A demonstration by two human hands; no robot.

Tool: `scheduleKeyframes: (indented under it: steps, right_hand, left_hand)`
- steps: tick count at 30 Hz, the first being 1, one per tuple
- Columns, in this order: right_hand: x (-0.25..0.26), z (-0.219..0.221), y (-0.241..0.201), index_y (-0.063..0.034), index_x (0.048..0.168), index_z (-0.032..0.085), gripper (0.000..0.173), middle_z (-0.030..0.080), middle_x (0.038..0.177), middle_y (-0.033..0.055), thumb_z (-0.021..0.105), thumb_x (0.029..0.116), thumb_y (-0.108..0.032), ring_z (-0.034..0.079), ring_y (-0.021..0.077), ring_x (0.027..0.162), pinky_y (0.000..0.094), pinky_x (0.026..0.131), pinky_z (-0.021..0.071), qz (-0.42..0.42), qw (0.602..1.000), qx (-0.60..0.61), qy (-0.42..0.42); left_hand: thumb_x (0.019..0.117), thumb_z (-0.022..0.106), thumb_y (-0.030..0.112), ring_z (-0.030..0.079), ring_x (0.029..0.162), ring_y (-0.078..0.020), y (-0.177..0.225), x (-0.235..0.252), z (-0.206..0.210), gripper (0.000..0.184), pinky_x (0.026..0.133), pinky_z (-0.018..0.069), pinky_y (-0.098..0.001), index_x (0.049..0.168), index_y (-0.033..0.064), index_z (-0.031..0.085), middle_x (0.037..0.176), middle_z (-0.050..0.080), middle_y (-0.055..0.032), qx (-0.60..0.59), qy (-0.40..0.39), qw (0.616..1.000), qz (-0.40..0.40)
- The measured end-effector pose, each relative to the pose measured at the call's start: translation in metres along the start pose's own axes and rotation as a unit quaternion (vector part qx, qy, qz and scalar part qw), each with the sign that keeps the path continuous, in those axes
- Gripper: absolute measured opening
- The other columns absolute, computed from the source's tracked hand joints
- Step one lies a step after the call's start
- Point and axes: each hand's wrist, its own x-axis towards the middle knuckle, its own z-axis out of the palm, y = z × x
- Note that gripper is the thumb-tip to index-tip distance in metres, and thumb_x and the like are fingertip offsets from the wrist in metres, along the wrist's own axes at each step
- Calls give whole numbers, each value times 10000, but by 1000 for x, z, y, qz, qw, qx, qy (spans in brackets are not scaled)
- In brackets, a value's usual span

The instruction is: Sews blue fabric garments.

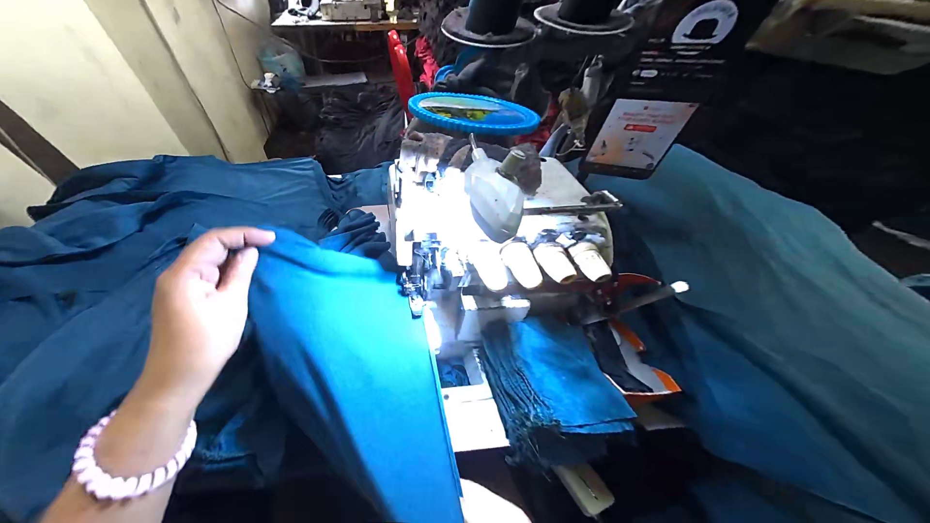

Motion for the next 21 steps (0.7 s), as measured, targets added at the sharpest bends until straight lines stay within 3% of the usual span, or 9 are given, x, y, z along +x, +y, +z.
scheduleKeyframes:
  steps: [4, 5, 6, 7, 8, 12, 14, 18, 21]
  right_hand:
    - [22, -1, 2, 24, 918, 728, 165, 684, 963, 44, 677, 967, -124, 647, 29, 926, 233, 840, 557, -8, 1000, -3, 5]
    - [25, -1, 2, 14, 884, 720, 162, 664, 910, 29, 679, 964, -121, 634, 21, 862, 221, 783, 550, -9, 1000, -6, 7]
    - [28, -1, 2, 10, 865, 714, 160, 651, 869, 17, 682, 959, -115, 620, 14, 814, 212, 741, 540, -13, 1000, -8, 8]
    - [29, -2, 0, 6, 860, 713, 158, 660, 846, 7, 687, 956, -117, 623, 3, 788, 204, 720, 540, -17, 1000, -15, 10]
    - [30, -3, -1, 10, 859, 714, 165, 666, 841, 7, 693, 952, -125, 623, -1, 789, 199, 721, 535, -23, 999, -24, 13]
    - [22, -8, -8, 27, 835, 710, 208, 648, 870, 52, 721, 937, -154, 602, 25, 832, 198, 747, 508, -19, 998, -61, 28]
    - [15, -11, -12, 31, 820, 700, 204, 622, 900, 68, 735, 923, -140, 575, 22, 818, 172, 714, 490, -15, 997, -68, 26]
    - [1, -18, -19, 50, 880, 707, 159, 657, 966, 107, 703, 941, -97, 638, 63, 846, 203, 741, 553, -1, 997, -72, 3]
    - [-4, -13, -18, 47, 882, 693, 94, 702, 953, 89, 657, 921, -30, 668, 46, 829, 216, 736, 569, 34, 995, -84, 49]
  left_hand:
    - [1032, 542, 87, 622, 950, 32, 9, 58, 0, 232, 855, 514, -153, 1221, 29, 662, 1171, 684, -50, 36, 4, 995, 88]
    - [1037, 545, 112, 637, 940, -43, 13, 63, 0, 257, 841, 534, -222, 1268, 51, 640, 1204, 671, -86, 91, -5, 992, 86]
    - [1042, 554, 125, 667, 1009, -214, 22, 62, 0, 309, 884, 557, -395, 1336, 38, 592, 1263, 641, -178, 143, -27, 987, 70]
    - [1038, 562, 126, 638, 1124, -379, 30, 54, 2, 362, 951, 527, -553, 1379, 8, 552, 1320, 590, -260, 175, -48, 982, 59]
    - [1035, 555, 133, 589, 1173, -460, 38, 37, 8, 366, 967, 491, -622, 1368, -20, 550, 1339, 550, -297, 187, -58, 979, 62]
    - [992, 564, 234, 685, 1047, -192, 47, -59, 67, 237, 887, 579, -396, 1055, 106, 753, 1089, 718, -50, 112, -99, 983, 110]
    - [998, 551, 304, 670, 1154, -171, 40, -86, 86, 274, 979, 534, -420, 1084, 205, 790, 1172, 738, 20, 108, -113, 983, 92]
    - [1003, 532, 342, 570, 1303, -267, 22, -86, 86, 303, 1038, 457, -561, 1208, 382, 751, 1319, 663, 4, 127, -160, 971, 125]
    - [996, 516, 288, 494, 1383, -257, 22, -85, 79, 383, 1095, 401, -572, 1295, 450, 691, 1435, 586, 2, 101, -189, 967, 139]
